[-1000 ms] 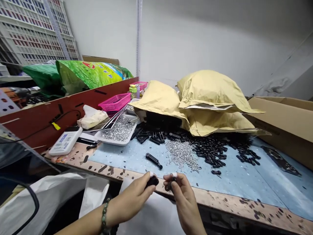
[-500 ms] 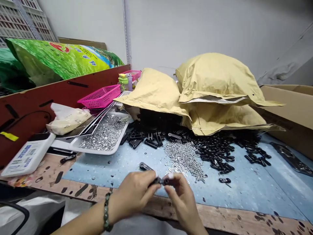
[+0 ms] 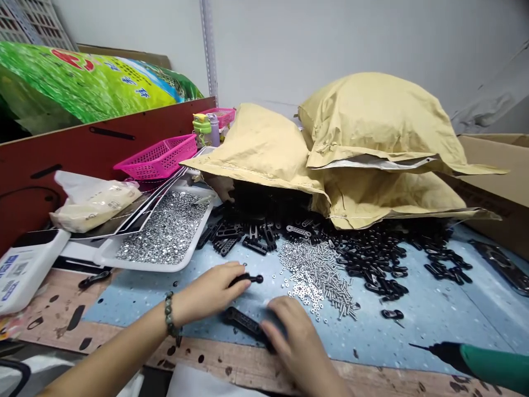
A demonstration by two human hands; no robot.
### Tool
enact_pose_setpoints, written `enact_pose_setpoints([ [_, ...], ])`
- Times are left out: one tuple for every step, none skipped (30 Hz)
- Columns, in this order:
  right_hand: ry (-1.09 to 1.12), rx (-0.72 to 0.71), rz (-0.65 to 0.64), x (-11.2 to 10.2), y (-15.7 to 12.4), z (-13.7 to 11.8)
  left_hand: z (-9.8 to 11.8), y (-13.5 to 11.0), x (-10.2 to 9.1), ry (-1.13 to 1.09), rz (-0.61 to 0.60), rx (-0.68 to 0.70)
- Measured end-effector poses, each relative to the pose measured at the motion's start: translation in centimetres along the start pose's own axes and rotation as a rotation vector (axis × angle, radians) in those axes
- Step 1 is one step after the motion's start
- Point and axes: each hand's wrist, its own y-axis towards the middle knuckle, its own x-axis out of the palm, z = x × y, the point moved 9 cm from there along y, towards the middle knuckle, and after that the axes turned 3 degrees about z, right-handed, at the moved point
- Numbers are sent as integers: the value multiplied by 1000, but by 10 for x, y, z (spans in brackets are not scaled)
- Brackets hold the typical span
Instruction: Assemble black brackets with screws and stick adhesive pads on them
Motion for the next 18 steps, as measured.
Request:
enact_pose_setpoints([
  [-30,13,39,-6,5,7,1,4,-4,-37,31,16],
  [-84,27,72,-10,12,14,2,9,-7,-71,58,36],
  [-152,38,90,-11,19,20,3,15,-9,-107,78,56],
  [-220,42,88,-10,26,24,4,20,-9,-142,94,76],
  [-274,37,69,-6,32,27,4,26,-10,-173,114,98],
  [-305,26,49,-1,36,27,4,31,-9,-195,133,117],
  [-312,18,38,2,38,28,4,35,-8,-206,147,131],
  [-302,18,39,3,38,28,4,39,-6,-207,150,144],
  [-283,26,47,3,36,29,4,43,-2,-194,136,161],
  [-267,39,60,0,33,30,5,46,3,-173,110,184],
  [-262,50,70,-3,28,32,6,49,9,-148,77,210],
  [-269,59,78,-8,23,35,8,51,15,-124,40,238],
  [-280,64,82,-12,19,37,10,51,21,-104,5,264],
  [-283,69,87,-16,15,40,11,51,26,-90,-27,285],
  [-275,72,98,-20,12,41,12,50,31,-82,-53,299],
  [-254,68,109,-22,9,41,13,48,34,-74,-72,310],
  [-224,53,112,-22,7,39,14,45,37,-59,-92,319],
  [-193,26,105,-20,5,36,15,42,38,-40,-108,329],
])
